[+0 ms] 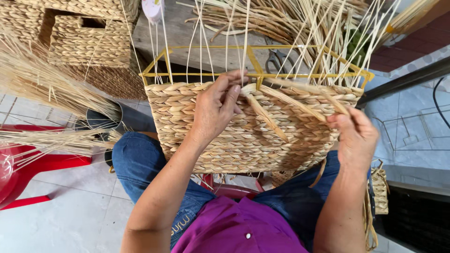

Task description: The person sits on the floor weaving a wide dried plant strand over and under thin warp sticks along the rim of a woven water-hyacinth basket, pulling and tightening the strand by hand as they work around the edge. A yellow plastic frame holds the basket shape while they weave.

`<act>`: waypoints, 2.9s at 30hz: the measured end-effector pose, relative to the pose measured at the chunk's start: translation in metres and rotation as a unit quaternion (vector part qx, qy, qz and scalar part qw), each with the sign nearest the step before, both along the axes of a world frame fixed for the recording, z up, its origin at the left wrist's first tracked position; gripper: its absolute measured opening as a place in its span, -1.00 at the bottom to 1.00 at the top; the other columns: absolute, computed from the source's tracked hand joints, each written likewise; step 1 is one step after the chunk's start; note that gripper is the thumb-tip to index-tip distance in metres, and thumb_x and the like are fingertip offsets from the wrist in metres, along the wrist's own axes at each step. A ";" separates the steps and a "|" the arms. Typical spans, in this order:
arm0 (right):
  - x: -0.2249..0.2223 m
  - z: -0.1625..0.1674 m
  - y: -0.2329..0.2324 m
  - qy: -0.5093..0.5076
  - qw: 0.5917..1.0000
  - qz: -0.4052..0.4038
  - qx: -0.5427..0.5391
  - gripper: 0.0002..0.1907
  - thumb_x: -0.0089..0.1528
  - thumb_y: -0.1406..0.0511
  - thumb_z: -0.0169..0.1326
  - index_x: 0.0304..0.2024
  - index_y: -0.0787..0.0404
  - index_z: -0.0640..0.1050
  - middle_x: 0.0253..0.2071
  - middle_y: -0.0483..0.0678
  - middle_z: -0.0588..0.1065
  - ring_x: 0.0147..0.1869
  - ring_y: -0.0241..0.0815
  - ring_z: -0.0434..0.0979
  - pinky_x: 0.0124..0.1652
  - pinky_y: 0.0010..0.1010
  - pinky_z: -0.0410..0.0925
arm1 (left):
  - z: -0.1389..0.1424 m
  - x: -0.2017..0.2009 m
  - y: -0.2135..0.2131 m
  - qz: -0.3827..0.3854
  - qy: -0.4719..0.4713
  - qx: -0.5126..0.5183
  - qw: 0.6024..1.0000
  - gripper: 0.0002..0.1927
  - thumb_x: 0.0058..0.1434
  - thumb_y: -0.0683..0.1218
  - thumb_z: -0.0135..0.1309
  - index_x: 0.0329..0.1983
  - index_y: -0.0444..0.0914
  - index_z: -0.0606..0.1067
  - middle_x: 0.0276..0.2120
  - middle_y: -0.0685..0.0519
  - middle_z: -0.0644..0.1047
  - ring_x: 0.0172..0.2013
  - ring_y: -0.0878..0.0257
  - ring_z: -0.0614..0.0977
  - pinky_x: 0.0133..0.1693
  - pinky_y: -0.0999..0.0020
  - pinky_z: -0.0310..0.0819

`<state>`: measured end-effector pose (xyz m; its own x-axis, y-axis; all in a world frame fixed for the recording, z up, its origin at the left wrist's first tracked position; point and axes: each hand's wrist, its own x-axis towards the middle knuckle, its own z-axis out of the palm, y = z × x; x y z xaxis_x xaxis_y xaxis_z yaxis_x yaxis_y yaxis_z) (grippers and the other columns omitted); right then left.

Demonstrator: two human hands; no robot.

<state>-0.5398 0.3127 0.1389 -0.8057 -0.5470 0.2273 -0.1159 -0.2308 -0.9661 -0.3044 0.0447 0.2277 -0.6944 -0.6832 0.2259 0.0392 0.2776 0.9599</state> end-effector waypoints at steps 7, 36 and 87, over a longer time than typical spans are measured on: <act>-0.044 -0.032 -0.013 -0.098 0.969 -0.066 -0.216 -0.77 0.56 0.38 0.15 0.12 0.51 0.59 0.02 0.07 0.58 -0.19 -0.36 0.44 -0.21 -0.56 0.31 | -0.005 0.005 0.000 0.065 -0.007 -0.186 0.980 -0.78 0.43 -0.27 -0.03 0.10 -0.23 0.46 -0.05 0.03 0.69 -0.17 0.22 0.78 -0.23 0.32 0.68; -0.041 -0.023 0.001 -0.213 0.947 -0.104 -0.217 -0.86 0.42 0.30 0.08 -0.08 0.23 0.60 -0.02 -0.08 0.59 0.06 -0.21 0.61 0.17 -0.36 0.48 | 0.002 0.012 0.014 0.091 -0.020 -0.326 0.941 -0.74 0.35 -0.28 0.13 0.07 -0.19 0.56 0.00 0.00 0.60 -0.08 0.11 0.70 -0.06 0.29 0.64; 0.050 0.112 -0.092 0.267 0.943 0.110 0.163 -0.75 0.29 0.39 0.20 0.04 0.26 0.62 -0.02 0.01 0.63 -0.28 -0.21 0.47 -0.34 -0.47 0.29 | -0.003 -0.056 0.018 0.012 -0.171 -0.383 0.908 -0.81 0.27 -0.25 0.08 -0.06 -0.24 0.42 -0.30 -0.09 0.63 -0.39 -0.06 0.69 -0.40 0.07 0.59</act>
<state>-0.4901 0.2209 0.2511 -0.4825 -0.7982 0.3605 -0.5908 -0.0073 -0.8068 -0.3601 0.0632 0.2247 -0.8007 -0.4318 0.4151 -0.2393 0.8660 0.4391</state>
